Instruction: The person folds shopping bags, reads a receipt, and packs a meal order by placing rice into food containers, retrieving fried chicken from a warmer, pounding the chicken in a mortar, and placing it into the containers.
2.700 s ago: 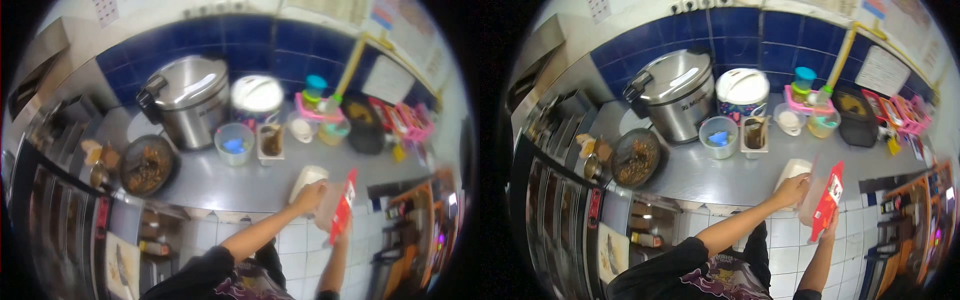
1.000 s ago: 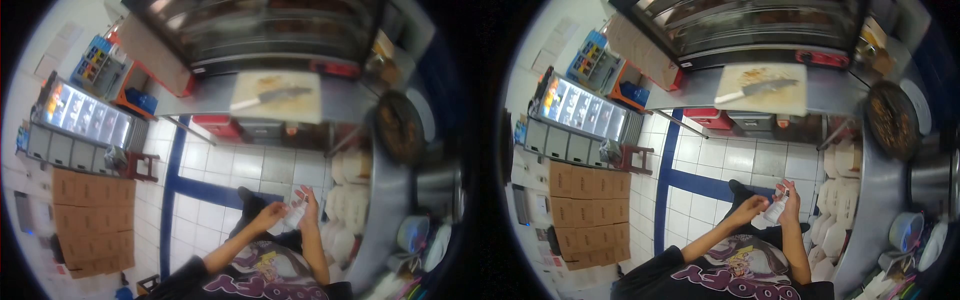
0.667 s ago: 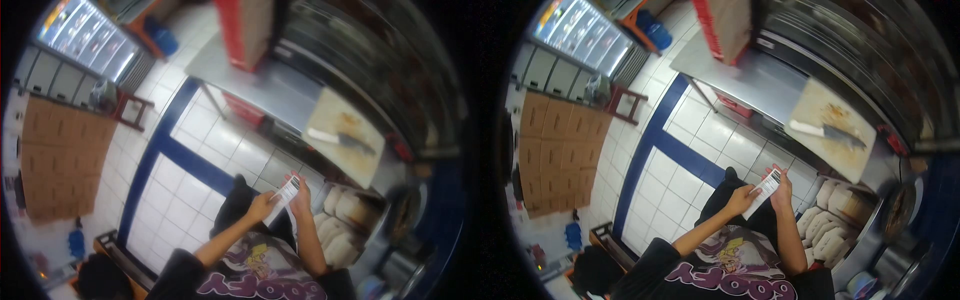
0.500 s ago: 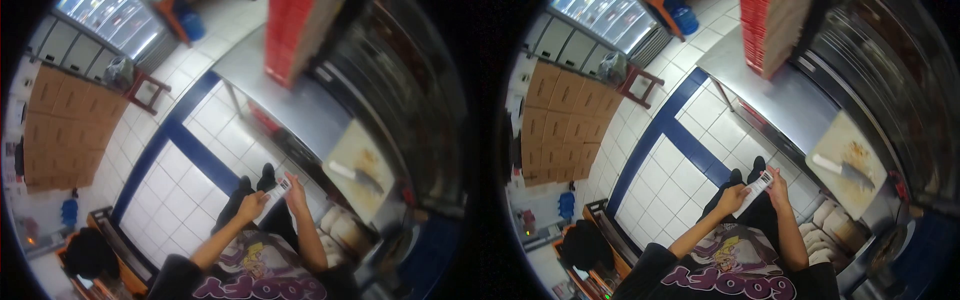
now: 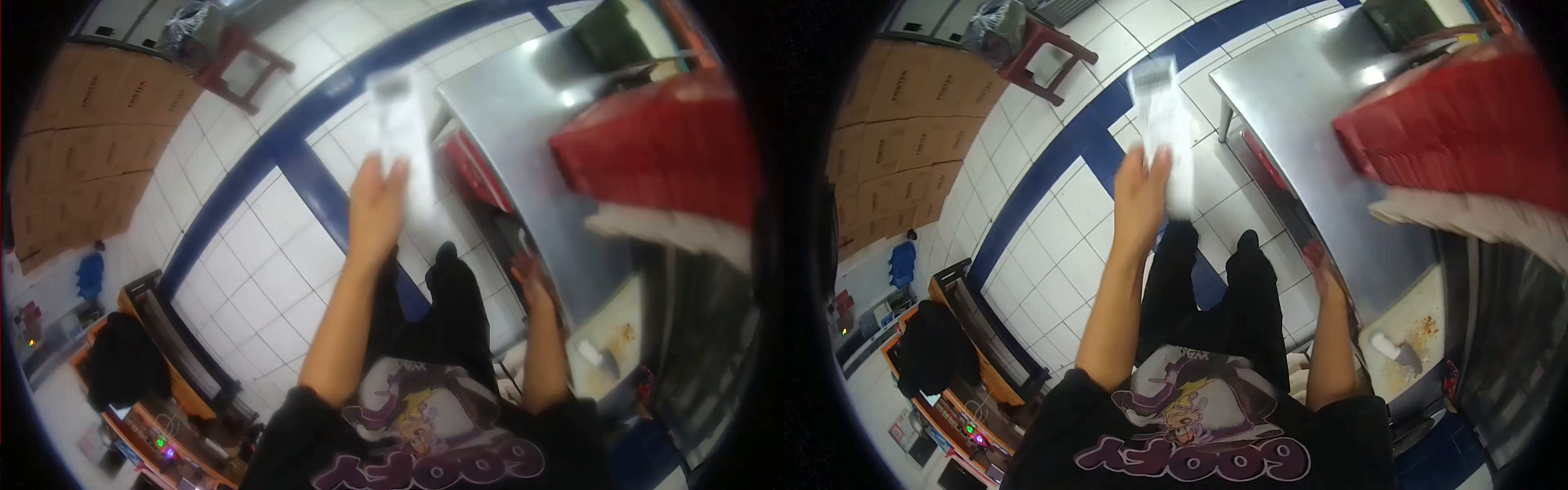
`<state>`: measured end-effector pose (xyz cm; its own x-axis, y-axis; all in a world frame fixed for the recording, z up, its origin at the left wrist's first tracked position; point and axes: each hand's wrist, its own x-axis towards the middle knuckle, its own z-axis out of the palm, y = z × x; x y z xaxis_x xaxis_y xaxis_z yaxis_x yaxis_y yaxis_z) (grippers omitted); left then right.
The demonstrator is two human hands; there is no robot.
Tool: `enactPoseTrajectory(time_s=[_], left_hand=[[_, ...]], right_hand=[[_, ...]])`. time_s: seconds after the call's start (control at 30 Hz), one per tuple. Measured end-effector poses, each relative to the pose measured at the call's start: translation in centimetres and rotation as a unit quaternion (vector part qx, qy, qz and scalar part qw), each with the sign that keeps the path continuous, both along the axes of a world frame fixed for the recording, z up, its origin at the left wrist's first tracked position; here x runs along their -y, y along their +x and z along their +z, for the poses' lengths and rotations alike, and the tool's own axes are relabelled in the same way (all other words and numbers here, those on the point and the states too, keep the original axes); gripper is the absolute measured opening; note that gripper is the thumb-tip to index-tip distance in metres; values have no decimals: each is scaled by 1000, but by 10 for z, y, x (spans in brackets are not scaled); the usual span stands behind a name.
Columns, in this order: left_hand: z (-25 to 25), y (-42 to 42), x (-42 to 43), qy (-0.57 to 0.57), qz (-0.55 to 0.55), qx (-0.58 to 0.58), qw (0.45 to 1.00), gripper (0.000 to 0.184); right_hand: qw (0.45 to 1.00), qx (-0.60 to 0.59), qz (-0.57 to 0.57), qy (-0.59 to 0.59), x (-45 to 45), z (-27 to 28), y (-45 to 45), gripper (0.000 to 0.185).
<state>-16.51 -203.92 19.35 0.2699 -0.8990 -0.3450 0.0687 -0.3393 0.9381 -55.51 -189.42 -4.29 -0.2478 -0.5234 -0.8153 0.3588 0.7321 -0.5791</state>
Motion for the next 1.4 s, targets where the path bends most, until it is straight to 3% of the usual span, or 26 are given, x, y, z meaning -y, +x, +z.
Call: enactPoseTrajectory(time_s=[0.03, 0.1, 0.17, 0.27, 0.33, 0.4, 0.43, 0.5, 0.53, 0.57, 0.6, 0.63, 0.8, 0.9, 0.97, 1.0, 1.07, 1.1, 1.2, 1.23, 1.27, 1.3, 1.33, 1.4], left_hand=[[-9, -3, 40, -108, 1, -56, 993, 25], [-33, -11, 104, -213, -55, 21, 975, 27], [-48, -21, 149, -288, -113, 209, 928, 26], [-98, -46, 190, -336, -170, 223, 899, 24], [-107, -56, 193, -368, -139, 217, 893, 25], [-99, -55, 181, -395, -106, 214, 887, 26], [-87, -53, 169, -387, -100, 255, 881, 22], [-101, -53, 159, -398, -92, 286, 867, 19], [-113, -51, 162, -456, -91, 287, 838, 19], [-116, -52, 163, -481, -78, 303, 819, 20], [-120, -53, 164, -504, -63, 319, 800, 20], [-123, -55, 164, -527, -47, 335, 780, 21], [-128, -54, 190, -522, -70, 292, 798, 29], [-121, -28, 170, -514, 42, 264, 815, 34], [-151, 3, 153, -521, 124, 163, 829, 37], [-157, 14, 123, -480, 109, 153, 857, 37], [-208, 38, 98, -455, 184, 217, 844, 34], [-230, 43, 75, -380, 160, 208, 887, 27], [-321, 55, 16, -117, 109, 188, 969, 16], [-346, 53, 4, -132, 96, 144, 976, 20], [-376, 62, -21, -12, 36, 223, 974, 20], [-378, 52, -32, -48, 16, 241, 969, 20], [-420, 61, -51, -125, 2, 349, 929, 13], [-419, 60, -73, -93, -21, 495, 864, 22]], right_hand=[[999, -29, -12, -18, 20, -17, -5, 56], [989, -135, -12, -53, 56, -49, -11, 57], [956, -278, 24, -85, 87, -87, -17, 60], [849, -506, 93, -123, 122, -148, -31, 63], [778, -599, 113, -152, 140, -182, -44, 65], [771, -607, 110, -157, 152, -199, -45, 67], [873, -479, 91, -27, 160, -170, -31, 62], [898, -427, -52, -91, 165, -172, -17, 52], [893, -433, -63, -107, 160, -175, -24, 52], [908, -304, -155, -245, 159, -174, -28, 50], [887, -155, -227, -372, 167, -170, -32, 49], [882, -152, -222, -386, 179, -157, -38, 49], [846, -250, -240, -405, 240, -119, -67, 50], [866, -301, -155, -367, 288, -138, -55, 51], [878, -375, -15, -298, 319, -167, -45, 51], [870, -413, 83, -255, 328, -183, -38, 51], [815, -470, 290, -174, 345, -219, -23, 52], [773, -486, 382, -142, 351, -242, -13, 52], [674, -506, 532, -81, 366, -292, 12, 54], [650, -518, 552, -65, 372, -304, 20, 54], [634, -534, 558, -49, 382, -318, 24, 54], [621, -551, 556, -36, 390, -327, 26, 55], [615, -563, 551, -27, 402, -335, 26, 55], [602, -577, 551, -9, 425, -349, 25, 56]])
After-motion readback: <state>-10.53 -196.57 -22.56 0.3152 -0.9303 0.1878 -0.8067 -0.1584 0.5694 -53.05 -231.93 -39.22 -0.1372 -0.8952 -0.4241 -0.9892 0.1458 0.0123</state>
